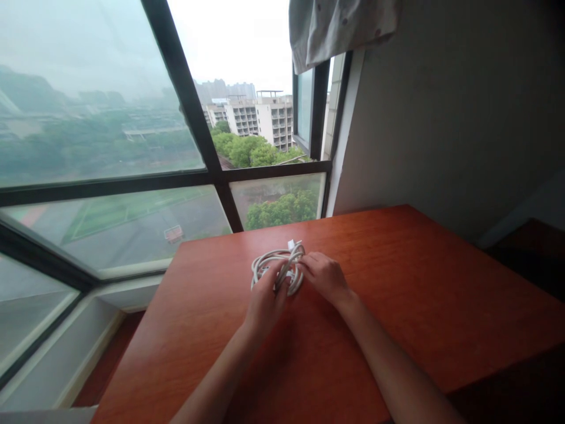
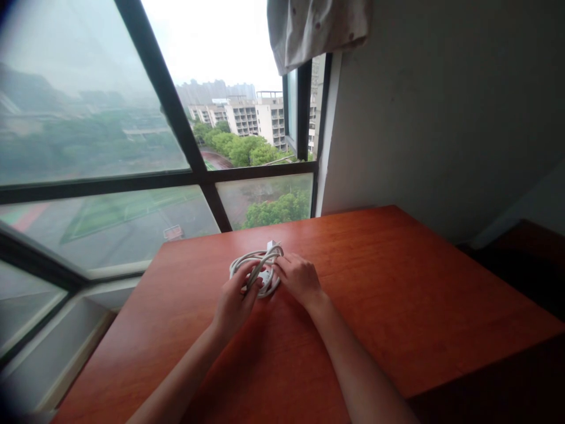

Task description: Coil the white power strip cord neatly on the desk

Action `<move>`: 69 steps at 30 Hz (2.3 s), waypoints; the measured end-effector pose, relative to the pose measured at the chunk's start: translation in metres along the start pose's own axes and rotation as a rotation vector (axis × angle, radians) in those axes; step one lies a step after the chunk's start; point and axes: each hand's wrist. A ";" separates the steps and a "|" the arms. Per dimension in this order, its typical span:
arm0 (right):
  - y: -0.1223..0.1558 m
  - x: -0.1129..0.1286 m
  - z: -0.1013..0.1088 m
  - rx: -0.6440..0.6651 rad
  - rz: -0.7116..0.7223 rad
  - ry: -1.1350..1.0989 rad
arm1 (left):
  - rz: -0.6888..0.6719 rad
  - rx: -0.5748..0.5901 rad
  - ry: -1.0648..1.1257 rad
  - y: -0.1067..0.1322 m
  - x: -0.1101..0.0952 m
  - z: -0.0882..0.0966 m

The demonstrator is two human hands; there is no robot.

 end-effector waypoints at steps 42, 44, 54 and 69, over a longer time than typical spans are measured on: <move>0.000 -0.025 0.000 -0.062 0.046 -0.402 | -0.131 0.021 -0.499 -0.012 -0.013 0.043; 0.002 -0.024 -0.008 0.006 0.061 -0.394 | -0.213 0.146 -0.569 -0.009 -0.025 0.036; 0.002 -0.029 -0.028 -0.109 -0.053 -0.481 | -0.245 0.312 -0.900 0.005 -0.057 -0.002; 0.005 -0.025 -0.030 -0.151 -0.042 -0.411 | -0.085 0.324 -0.953 -0.007 -0.043 -0.006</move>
Point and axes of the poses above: each hand's wrist, its own y-axis away from the middle knuckle, its own z-axis out of the back of the hand, x = y × z, and after that the axes turned 10 degrees about -y, right-handed
